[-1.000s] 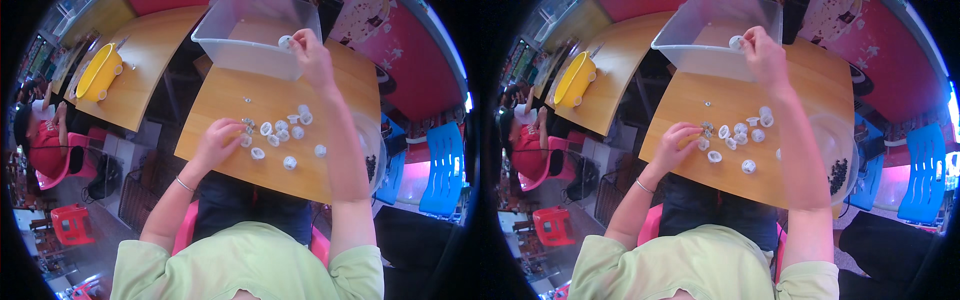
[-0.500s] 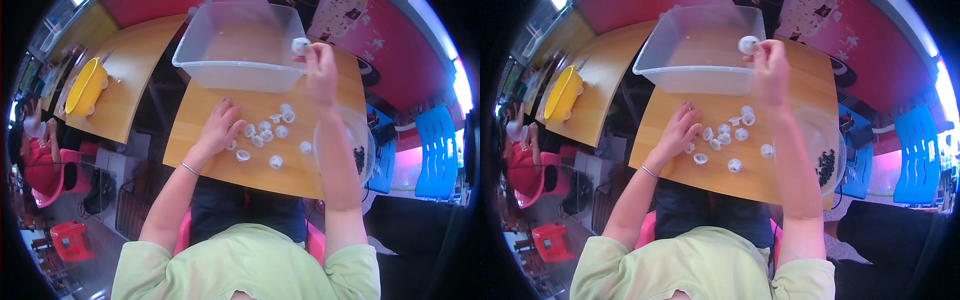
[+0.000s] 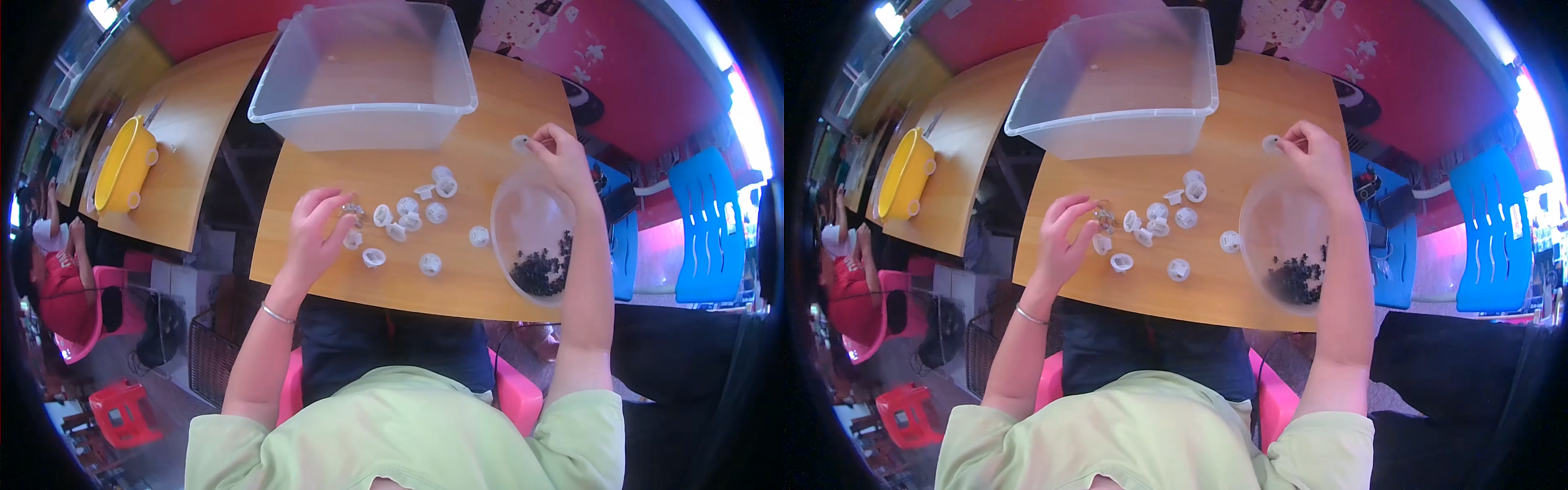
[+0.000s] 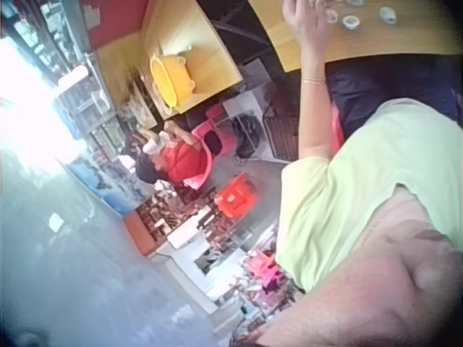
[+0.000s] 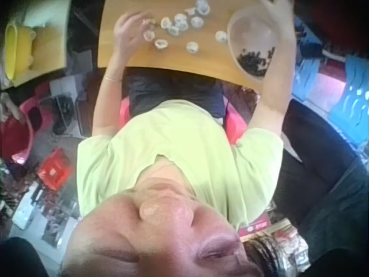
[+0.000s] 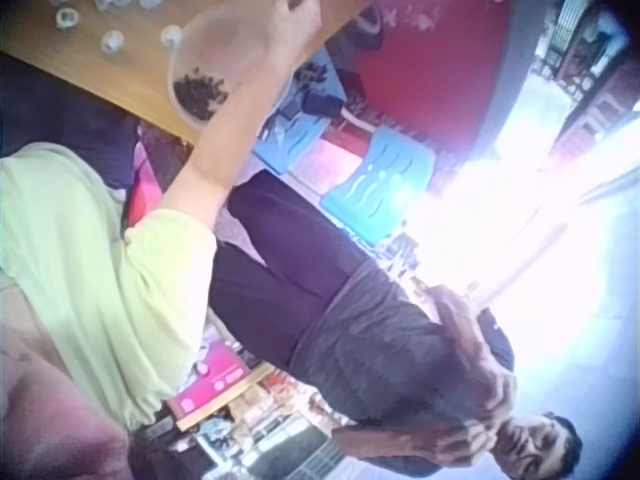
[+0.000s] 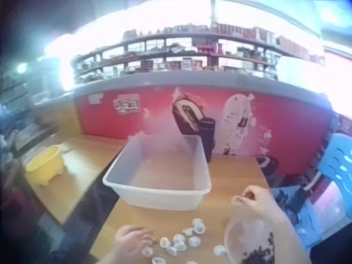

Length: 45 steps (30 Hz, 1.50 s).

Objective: Assembling small metal terminals into plastic housings at a workshop table.

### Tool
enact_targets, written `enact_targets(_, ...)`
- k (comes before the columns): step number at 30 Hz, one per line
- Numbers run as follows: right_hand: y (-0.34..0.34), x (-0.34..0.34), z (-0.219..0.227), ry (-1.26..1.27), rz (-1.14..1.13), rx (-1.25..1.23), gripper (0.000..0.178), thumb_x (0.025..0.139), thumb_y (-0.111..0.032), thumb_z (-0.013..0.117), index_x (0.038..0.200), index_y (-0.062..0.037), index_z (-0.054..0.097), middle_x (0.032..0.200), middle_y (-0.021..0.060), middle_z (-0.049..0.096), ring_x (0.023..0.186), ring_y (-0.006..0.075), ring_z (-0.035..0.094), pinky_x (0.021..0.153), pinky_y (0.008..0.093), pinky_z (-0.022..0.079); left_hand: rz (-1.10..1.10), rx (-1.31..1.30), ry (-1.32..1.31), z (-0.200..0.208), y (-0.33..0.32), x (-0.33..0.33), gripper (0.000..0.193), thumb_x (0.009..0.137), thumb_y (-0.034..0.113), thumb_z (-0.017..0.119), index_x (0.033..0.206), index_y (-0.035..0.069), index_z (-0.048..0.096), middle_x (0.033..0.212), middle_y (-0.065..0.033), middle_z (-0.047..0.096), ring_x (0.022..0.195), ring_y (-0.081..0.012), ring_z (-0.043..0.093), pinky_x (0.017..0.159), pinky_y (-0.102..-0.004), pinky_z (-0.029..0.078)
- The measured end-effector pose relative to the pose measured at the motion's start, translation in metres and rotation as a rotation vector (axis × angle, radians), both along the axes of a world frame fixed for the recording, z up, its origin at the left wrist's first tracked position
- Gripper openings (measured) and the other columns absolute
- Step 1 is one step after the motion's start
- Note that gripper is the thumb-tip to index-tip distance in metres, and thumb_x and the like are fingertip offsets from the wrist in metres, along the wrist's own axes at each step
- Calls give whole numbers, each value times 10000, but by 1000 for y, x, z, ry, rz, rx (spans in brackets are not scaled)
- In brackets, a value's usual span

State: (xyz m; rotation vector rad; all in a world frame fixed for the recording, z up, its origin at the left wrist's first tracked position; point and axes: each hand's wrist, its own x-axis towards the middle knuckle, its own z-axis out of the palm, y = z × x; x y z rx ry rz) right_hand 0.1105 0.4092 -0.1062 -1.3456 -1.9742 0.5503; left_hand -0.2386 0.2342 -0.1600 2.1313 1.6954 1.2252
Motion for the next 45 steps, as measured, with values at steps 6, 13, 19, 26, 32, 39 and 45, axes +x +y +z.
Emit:
enact_targets(6, -35, 39, -8, -249, 20, -113, 152, 774, -104, 654, 831, 14, 577, 732, 84, 619, 681, 136, 588, 654, 272, 461, 40, -109, -3, -6, -26, 4, 263, 769, 59, 641, 1027, 17, 611, 1006, -131, 575, 970, -275, 543, 810, -339, 448)
enact_targets(13, -57, 38, -34, -245, -108, -182, 161, 771, -118, 654, 874, -2, 610, 830, 136, 655, 771, 220, 639, 698, 317, 482, 55, -156, -99, -6, -32, 5, 255, 767, 52, 634, 1018, 12, 606, 982, -143, 579, 955, -302, 544, 832, -357, 439)
enact_targets(19, -69, 25, -35, -58, -95, -26, 150, 791, -68, 631, 925, -2, 620, 789, 98, 648, 694, 158, 610, 664, 277, 475, -19, -194, -54, -9, -32, 4, 259, 757, 25, 640, 1014, 20, 608, 980, -141, 581, 947, -302, 549, 818, -359, 449)
enact_targets(26, -103, 42, -15, -289, 74, -300, 139, 759, -62, 639, 877, 4, 609, 796, 122, 648, 707, 200, 624, 665, 303, 486, -12, -251, -125, -11, -31, 3, 268, 750, -26, 632, 1012, 27, 612, 954, -122, 578, 835, -235, 578, 658, -283, 486)
enact_targets(32, -125, 22, -26, -369, 114, -227, 148, 711, -97, 670, 817, -24, 598, 775, 122, 614, 751, 276, 603, 687, 367, 472, -38, -283, -111, -21, -25, -3, 245, 752, -30, 639, 990, 23, 622, 962, -100, 572, 773, -186, 578, 658, -250, 483)
enact_targets(39, -131, 14, -31, -492, 20, -279, 106, 727, -109, 646, 798, -46, 599, 803, 112, 619, 788, 289, 604, 699, 385, 471, -34, -348, -422, -22, -31, -4, 52, 779, -13, 629, 811, -8, 589, 943, -112, 614, 809, -163, 606, 672, -252, 497)
enact_targets(45, -136, 14, -40, -524, -21, -189, 105, 755, -101, 624, 838, -53, 580, 870, 119, 615, 824, 306, 599, 707, 394, 469, -173, -441, -1182, -3, -46, 4, 100, 824, 14, 613, 763, 28, 534, 1049, -135, 621, 931, -166, 609, 789, -277, 510)
